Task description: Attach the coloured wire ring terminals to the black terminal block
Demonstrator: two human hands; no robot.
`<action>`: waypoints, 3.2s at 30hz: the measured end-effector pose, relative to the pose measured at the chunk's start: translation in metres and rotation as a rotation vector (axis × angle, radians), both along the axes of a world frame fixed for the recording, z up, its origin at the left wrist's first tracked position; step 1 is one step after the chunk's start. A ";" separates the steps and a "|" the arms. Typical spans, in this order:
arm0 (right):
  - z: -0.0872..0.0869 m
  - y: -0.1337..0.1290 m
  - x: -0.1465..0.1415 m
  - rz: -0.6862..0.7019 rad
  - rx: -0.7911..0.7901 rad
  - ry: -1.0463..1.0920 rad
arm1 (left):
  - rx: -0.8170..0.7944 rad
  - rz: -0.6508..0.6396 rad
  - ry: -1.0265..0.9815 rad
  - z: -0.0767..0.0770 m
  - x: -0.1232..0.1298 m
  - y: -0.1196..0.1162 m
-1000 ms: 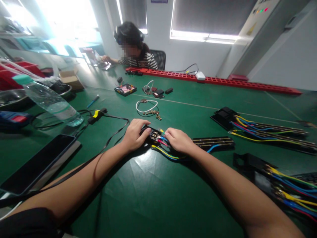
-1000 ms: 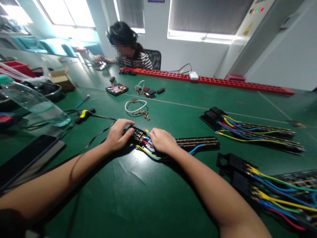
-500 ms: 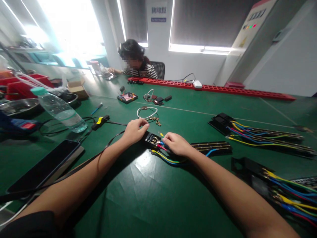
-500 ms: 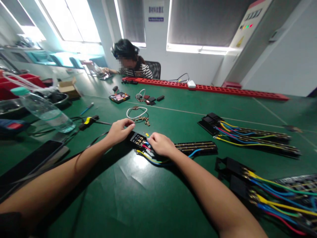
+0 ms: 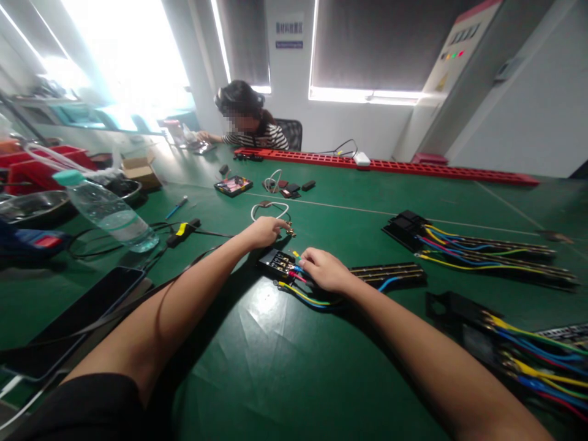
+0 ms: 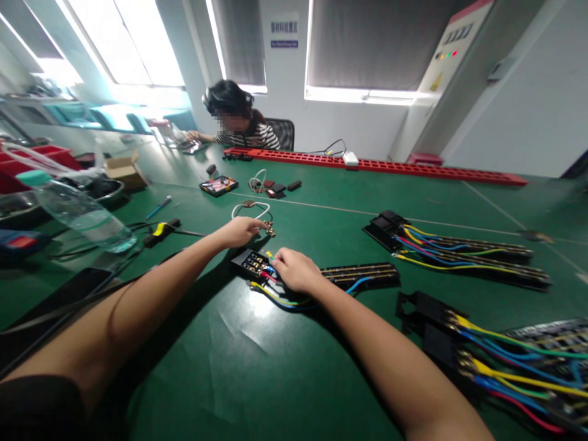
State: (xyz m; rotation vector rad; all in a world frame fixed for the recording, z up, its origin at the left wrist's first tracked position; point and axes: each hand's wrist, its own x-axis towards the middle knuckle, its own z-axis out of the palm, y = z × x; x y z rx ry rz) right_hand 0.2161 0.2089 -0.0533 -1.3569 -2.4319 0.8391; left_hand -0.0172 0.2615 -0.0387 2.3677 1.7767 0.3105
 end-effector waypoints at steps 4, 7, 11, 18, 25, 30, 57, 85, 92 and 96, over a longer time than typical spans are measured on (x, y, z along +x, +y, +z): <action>0.001 0.000 0.000 -0.004 0.003 -0.009 | 0.007 -0.076 0.091 0.000 0.003 0.006; 0.002 -0.001 0.000 0.000 -0.001 -0.020 | 0.013 -0.094 0.140 0.001 0.003 0.010; 0.003 -0.003 0.001 0.006 0.002 -0.036 | 0.008 -0.107 0.189 0.000 0.001 0.014; 0.003 -0.003 0.002 0.015 0.010 -0.043 | 0.023 -0.118 0.191 -0.002 -0.002 0.016; 0.004 -0.003 0.002 0.032 0.009 -0.041 | 0.055 -0.112 0.136 -0.005 -0.004 0.016; 0.005 -0.005 0.002 0.031 0.016 -0.053 | 0.068 -0.123 0.136 -0.006 -0.004 0.015; 0.011 -0.007 0.000 0.051 0.047 -0.104 | 0.059 -0.110 0.143 0.000 -0.021 -0.016; 0.025 0.000 -0.004 0.083 -0.047 -0.053 | 0.217 0.070 -0.162 -0.046 -0.037 -0.062; 0.023 -0.005 -0.012 0.060 0.073 -0.107 | 0.267 0.065 -0.172 -0.052 -0.037 -0.056; 0.014 -0.006 -0.009 0.074 0.080 -0.079 | 0.283 0.105 -0.164 -0.056 -0.037 -0.052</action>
